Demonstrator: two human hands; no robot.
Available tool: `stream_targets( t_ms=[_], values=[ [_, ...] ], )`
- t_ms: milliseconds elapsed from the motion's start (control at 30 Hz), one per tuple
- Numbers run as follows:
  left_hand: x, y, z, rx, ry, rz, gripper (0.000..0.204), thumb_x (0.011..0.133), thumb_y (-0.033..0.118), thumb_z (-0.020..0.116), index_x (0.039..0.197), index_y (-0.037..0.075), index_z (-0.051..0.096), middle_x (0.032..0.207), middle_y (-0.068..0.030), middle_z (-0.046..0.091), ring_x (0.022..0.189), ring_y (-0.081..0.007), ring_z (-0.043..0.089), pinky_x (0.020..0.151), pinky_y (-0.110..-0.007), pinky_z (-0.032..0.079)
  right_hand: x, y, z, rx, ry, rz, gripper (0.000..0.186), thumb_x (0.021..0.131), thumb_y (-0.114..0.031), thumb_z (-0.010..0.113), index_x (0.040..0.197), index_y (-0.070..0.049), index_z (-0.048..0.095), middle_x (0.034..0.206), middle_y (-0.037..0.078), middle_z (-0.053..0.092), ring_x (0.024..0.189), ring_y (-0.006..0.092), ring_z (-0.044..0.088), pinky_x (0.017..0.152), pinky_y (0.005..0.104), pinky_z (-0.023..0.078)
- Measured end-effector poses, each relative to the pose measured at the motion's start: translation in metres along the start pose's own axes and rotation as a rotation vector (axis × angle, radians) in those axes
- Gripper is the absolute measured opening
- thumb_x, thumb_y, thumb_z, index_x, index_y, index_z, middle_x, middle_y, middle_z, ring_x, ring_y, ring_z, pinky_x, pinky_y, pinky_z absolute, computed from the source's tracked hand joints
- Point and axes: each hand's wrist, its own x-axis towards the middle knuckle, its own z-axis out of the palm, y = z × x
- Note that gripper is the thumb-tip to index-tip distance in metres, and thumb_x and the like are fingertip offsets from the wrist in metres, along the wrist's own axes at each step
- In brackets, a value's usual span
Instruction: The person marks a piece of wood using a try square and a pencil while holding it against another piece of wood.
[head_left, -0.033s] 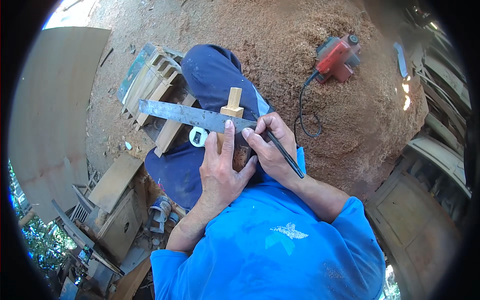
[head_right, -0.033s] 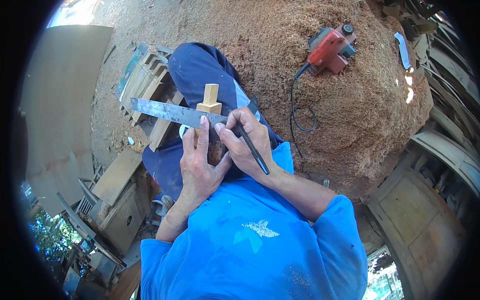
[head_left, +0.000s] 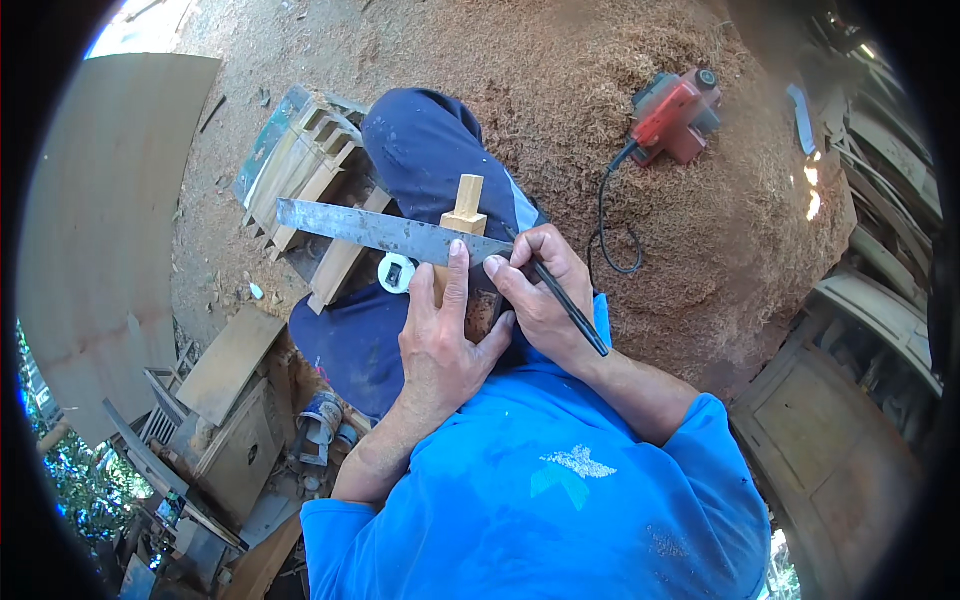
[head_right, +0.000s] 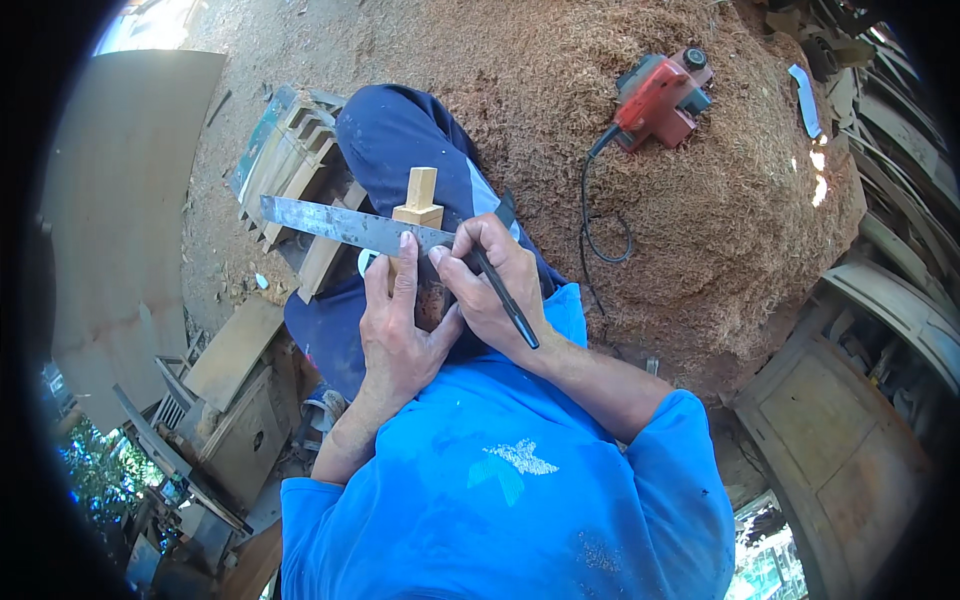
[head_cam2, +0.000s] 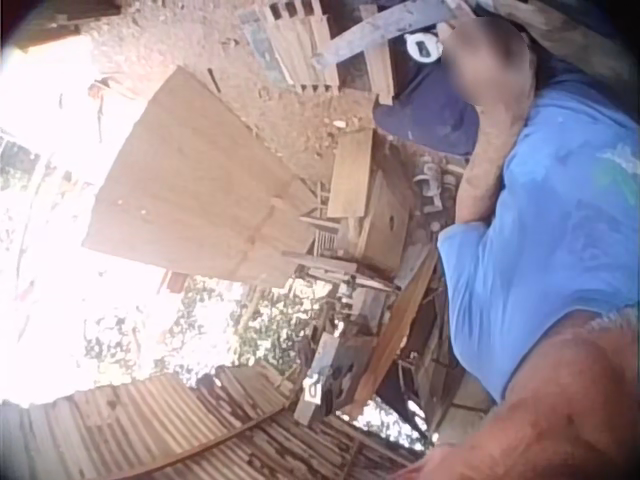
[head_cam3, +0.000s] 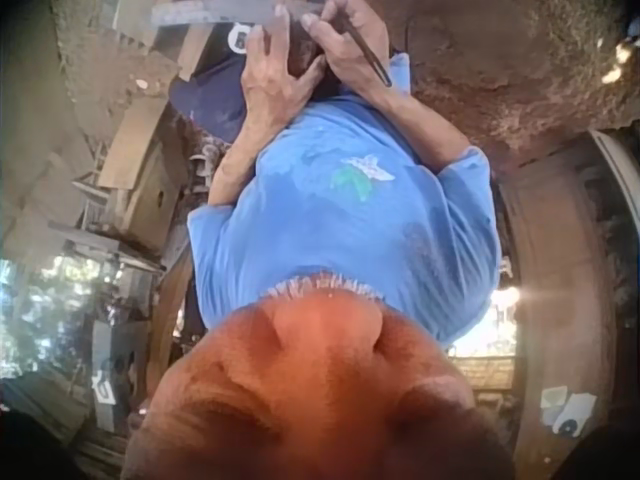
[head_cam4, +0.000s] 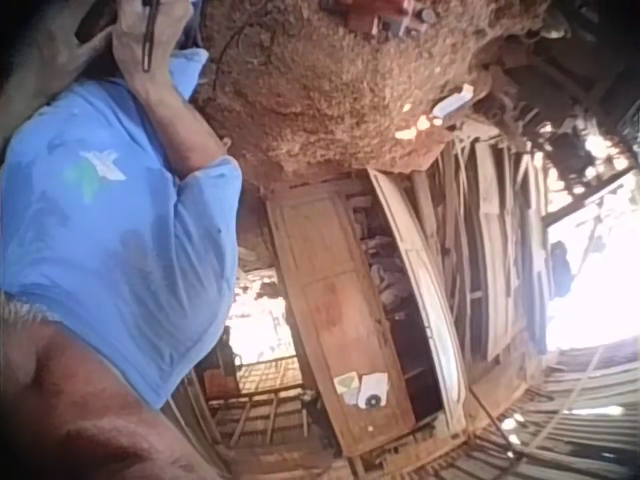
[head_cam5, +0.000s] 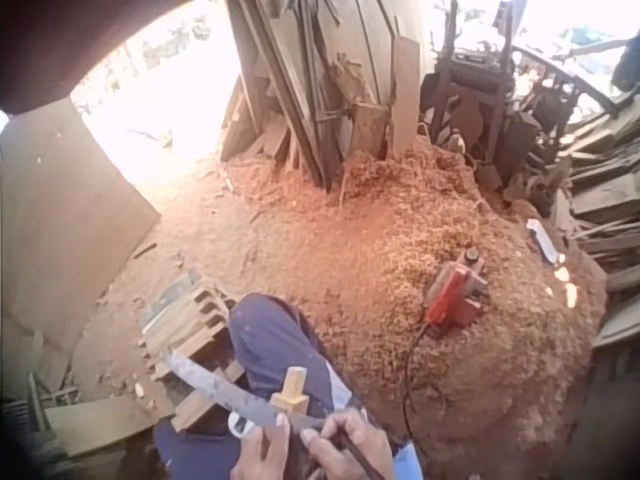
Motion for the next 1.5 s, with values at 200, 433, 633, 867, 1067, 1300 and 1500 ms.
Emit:
stream_targets(
  t_ms=[200,433,633,867,1067,1300,1500],
  values=[
    [0.0,0.001,0.001,0.017,-0.006,0.0,0.102,0.076,0.025,0.087,0.158,0.003,0.032,0.123,-0.0263,0.046,0.102,-0.0408,0.062,0.075,-0.044,0.058,0.0,-0.001,-0.002,0.006,-0.011,0.025,0.019,0.092,-0.011,0.073,0.091,-0.005,0.055,0.069,0.0,0.058,0.061,0.0027,0.053,0.051,0.0243,0.042],
    [-0.001,0.002,0.002,0.028,-0.035,-0.024,0.101,0.075,0.026,0.087,0.158,0.004,0.033,0.125,-0.0275,0.045,0.104,-0.0413,0.062,0.075,-0.044,0.059,-0.002,0.0,-0.005,0.015,-0.027,0.048,0.02,0.094,-0.01,0.072,0.091,-0.006,0.053,0.069,0.0,0.059,0.062,0.003,0.054,0.051,0.0245,0.043],
    [-0.002,0.007,-0.001,0.016,-0.082,-0.075,0.1,0.078,0.023,0.085,0.158,0.002,0.03,0.126,-0.0252,0.048,0.112,-0.0402,0.058,0.084,-0.045,0.056,-0.002,-0.002,-0.006,0.018,-0.04,0.072,0.021,0.093,-0.01,0.072,0.09,-0.006,0.052,0.074,0.002,0.061,0.065,0.0043,0.057,0.054,0.0248,0.046],
    [-0.002,0.012,0.0,0.063,-0.094,-0.067,0.102,0.076,0.023,0.086,0.159,0.004,0.03,0.136,-0.0296,0.045,0.118,-0.0449,0.058,0.087,-0.047,0.057,0.006,0.003,-0.019,0.308,0.008,0.085,0.02,0.098,-0.015,0.059,0.113,-0.001,0.06,0.092,0.007,0.065,0.088,0.0103,0.065,0.074,0.0289,0.053],
    [-0.003,0.015,0.0,0.102,-0.091,-0.065,0.102,0.076,0.027,0.085,0.16,0.008,0.031,0.138,-0.0321,0.044,0.117,-0.0452,0.06,0.086,-0.047,0.058,0.044,-0.025,-0.036,-0.185,-0.263,-0.476,0.025,0.086,-0.01,0.061,0.105,0.004,0.071,0.102,0.022,0.069,0.1,0.0352,0.071,0.087,0.0406,0.057],
    [-0.001,0.014,0.002,0.109,-0.076,-0.046,0.098,0.076,0.029,0.085,0.158,0.008,0.035,0.135,-0.0354,0.045,0.113,-0.0448,0.061,0.082,-0.047,0.059,0.056,-0.029,-0.035,-0.358,-0.29,-0.521,0.018,0.081,-0.011,0.071,0.096,-0.001,0.074,0.098,0.017,0.074,0.101,0.0343,0.072,0.086,0.0431,0.06],
    [-0.002,0.013,0.001,0.124,-0.073,-0.03,0.098,0.076,0.03,0.084,0.157,0.007,0.036,0.133,-0.034,0.046,0.108,-0.0414,0.062,0.079,-0.046,0.06,0.06,-0.027,-0.035,-0.384,-0.388,-0.586,0.021,0.082,-0.011,0.072,0.101,-0.002,0.075,0.093,0.01,0.075,0.104,0.0316,0.071,0.088,0.0418,0.059]
  ],
)
